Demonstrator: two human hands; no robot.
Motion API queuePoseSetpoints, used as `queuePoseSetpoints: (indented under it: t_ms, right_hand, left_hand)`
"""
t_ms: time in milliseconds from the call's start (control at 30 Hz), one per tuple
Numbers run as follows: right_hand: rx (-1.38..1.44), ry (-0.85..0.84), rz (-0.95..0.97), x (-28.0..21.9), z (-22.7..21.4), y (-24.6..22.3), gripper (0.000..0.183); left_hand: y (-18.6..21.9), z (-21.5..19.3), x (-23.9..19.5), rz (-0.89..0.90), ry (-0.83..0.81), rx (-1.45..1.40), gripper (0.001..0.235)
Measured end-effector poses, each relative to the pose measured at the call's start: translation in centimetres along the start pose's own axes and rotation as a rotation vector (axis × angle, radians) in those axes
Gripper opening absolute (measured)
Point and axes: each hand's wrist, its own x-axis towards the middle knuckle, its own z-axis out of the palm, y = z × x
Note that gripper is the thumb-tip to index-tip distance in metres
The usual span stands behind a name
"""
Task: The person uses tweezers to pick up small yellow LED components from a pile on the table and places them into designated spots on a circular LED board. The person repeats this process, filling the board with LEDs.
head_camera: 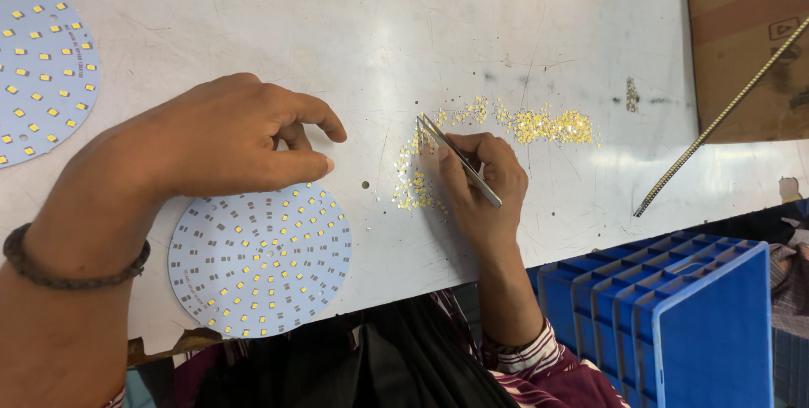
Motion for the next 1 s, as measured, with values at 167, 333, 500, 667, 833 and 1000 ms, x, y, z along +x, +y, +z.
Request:
queuePoseSetpoints:
  t_ms: [167,333,500,667,833,1000]
  right_hand:
    - [0.007,0.008,-0.027,-0.3,0.3,0.7,0.014]
    - [0.231,-0.020,-0.004,-1.8,0.2,2.0,0.013]
    - [1.402,-0.217,0.281,-3.6,-0.7,1.8,0.016]
    - [2.016,-0.542,0.716,-2.9,-1.9,1.8,0.024]
    - [1.708,-0.418,0.479,-4.0,-0.7,1.0,0.022]
    - [0.533,-0.287,-0.204,-7.4,2.2,-2.6,0.013]
  left_hand:
    - [-0.4,0.3,0.2,-0.005,0.009,0.016,0.049]
    - [-0.8,0.1,0.1,0.128,0.057,-0.015,0.051]
    - [-1.0,0.3,0.1,0.212,0.108,-0.016,0.047]
    - [-1.3,0.4,0.1,0.179,0.087,-0.079,0.046]
    - [-1.4,0.6,0.2,0.232,0.096,-0.089,0.041]
    - [-1.8,0.7,-0.6,0.239,0.101,-0.111,0.038]
